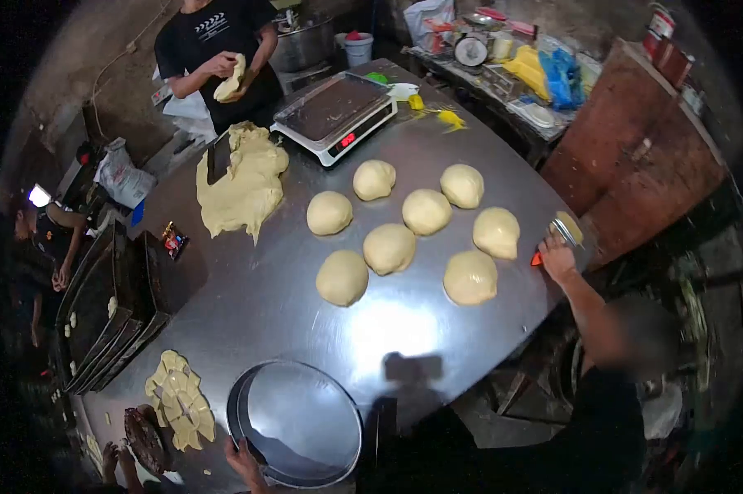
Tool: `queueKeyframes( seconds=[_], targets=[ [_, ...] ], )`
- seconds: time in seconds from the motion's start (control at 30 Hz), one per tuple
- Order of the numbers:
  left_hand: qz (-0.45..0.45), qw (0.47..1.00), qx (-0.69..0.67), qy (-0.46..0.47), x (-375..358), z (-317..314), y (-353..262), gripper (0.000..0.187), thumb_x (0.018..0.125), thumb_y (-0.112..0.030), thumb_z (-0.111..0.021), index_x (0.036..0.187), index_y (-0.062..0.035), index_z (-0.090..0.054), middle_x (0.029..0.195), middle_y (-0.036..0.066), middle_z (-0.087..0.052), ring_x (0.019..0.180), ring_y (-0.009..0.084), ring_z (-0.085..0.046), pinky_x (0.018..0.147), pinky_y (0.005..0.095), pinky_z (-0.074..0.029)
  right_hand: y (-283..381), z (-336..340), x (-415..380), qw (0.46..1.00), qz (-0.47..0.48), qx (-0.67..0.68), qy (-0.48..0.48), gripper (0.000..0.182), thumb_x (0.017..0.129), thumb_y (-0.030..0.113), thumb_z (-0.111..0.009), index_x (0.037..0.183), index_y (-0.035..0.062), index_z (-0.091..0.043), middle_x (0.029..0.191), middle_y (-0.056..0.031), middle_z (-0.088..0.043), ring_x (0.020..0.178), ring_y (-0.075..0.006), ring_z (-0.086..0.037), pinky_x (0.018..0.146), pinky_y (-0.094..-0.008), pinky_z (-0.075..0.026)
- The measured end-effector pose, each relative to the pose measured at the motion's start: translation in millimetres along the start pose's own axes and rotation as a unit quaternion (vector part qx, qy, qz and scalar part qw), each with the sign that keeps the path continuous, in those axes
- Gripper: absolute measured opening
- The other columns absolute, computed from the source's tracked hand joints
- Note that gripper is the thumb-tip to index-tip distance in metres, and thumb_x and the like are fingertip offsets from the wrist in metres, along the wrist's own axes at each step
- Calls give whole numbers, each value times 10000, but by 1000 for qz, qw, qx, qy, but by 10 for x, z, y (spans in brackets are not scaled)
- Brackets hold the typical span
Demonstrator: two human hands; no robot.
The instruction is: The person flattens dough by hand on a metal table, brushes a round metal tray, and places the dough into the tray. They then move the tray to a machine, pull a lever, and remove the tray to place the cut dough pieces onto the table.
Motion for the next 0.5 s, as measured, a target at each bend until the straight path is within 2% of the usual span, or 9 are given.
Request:
queueKeyframes(
  seconds=[0.07, 0.13, 0.17, 0.2, 0.27, 0.33, 0.37, 0.4, 0.5],
  targets=[
    [33, 999, 15, 38, -44, 52, 27, 270, 819, -82, -604, 1035, 78, -590, 855, 83, -599, 768, 181, -533, 696, 323, -444, -238, 125, 212, 967, -34, 186, 171, 291, 873, 171, -505, 1136, 65, -575, 1257, -185, -553, 1146, -379, -543, 859, -456, -502],
    [66, 997, -30, 10, -114, 66, 155, 279, 827, -104, -597, 1033, 85, -585, 851, 78, -595, 761, 181, -533, 676, 322, -441, -540, 261, 592, 976, -49, 208, -35, 216, 843, 140, -572, 1037, 52, -602, 1123, -163, -626, 950, -363, -634, 804, -411, -518],
    [40, 999, -23, 8, -124, 75, 61, 322, 847, -162, -608, 1064, 75, -590, 860, 70, -597, 762, 166, -531, 670, 313, -441, -636, 505, 851, 931, -56, 335, -135, 201, 830, 133, -599, 1014, 55, -606, 1066, -160, -632, 917, -369, -628, 784, -412, -513],
    [14, 1000, -15, 6, -134, 83, -34, 366, 867, -221, -618, 1095, 65, -594, 868, 62, -599, 762, 152, -528, 664, 304, -442, -711, 713, 1144, 859, -64, 454, -229, 188, 816, 126, -625, 991, 58, -610, 1010, -156, -639, 884, -375, -623, 763, -413, -508],
    [35, 997, 44, -45, -166, 106, -2, 389, 868, -249, -633, 1103, 60, -594, 858, 60, -602, 761, 156, -536, 663, 298, -444, -656, 843, 1816, 788, -26, 521, -327, 219, 839, 110, -627, 1056, 84, -618, 1083, -166, -624, 951, -376, -610, 782, -427, -504],
    [87, 988, 107, -66, -271, 84, -142, 335, 843, -43, -593, 1158, 71, -580, 940, 110, -587, 866, 207, -553, 778, 328, -451, -340, 827, 2440, 788, -92, 548, -266, 238, 828, 163, -652, 1064, 130, -638, 1030, -182, -638, 922, -369, -621, 784, -434, -501],
    [97, 990, 91, -48, -229, 91, 107, 341, 833, -46, -610, 1152, 71, -582, 962, 124, -586, 881, 218, -553, 781, 333, -452, -100, 886, 2725, 799, -94, 535, -257, 242, 822, 184, -658, 1061, 149, -647, 996, -177, -649, 901, -357, -631, 778, -433, -503],
    [115, 983, 137, -29, -228, 115, 233, 341, 845, -63, -604, 1160, 65, -580, 965, 140, -598, 881, 232, -564, 786, 335, -451, 187, 965, 2982, 811, -95, 521, -248, 246, 816, 206, -665, 1059, 167, -656, 962, -171, -661, 879, -344, -640, 772, -432, -505],
    [88, 987, 124, -52, -294, -17, 76, 331, 851, -78, -599, 1149, 64, -583, 982, 142, -613, 891, 229, -570, 797, 338, -451, 882, 1463, 3332, 836, -26, 477, -272, 250, 809, 243, -671, 1047, 167, -671, 941, -177, -664, 874, -327, -646, 763, -427, -508]
  ],
)
Point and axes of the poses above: each hand's wrist, its own x-axis towards the middle knuckle, its own z-axis out of the back of the hand, y = z × x, the point moved 5 cm from there along x, towards the middle knuckle
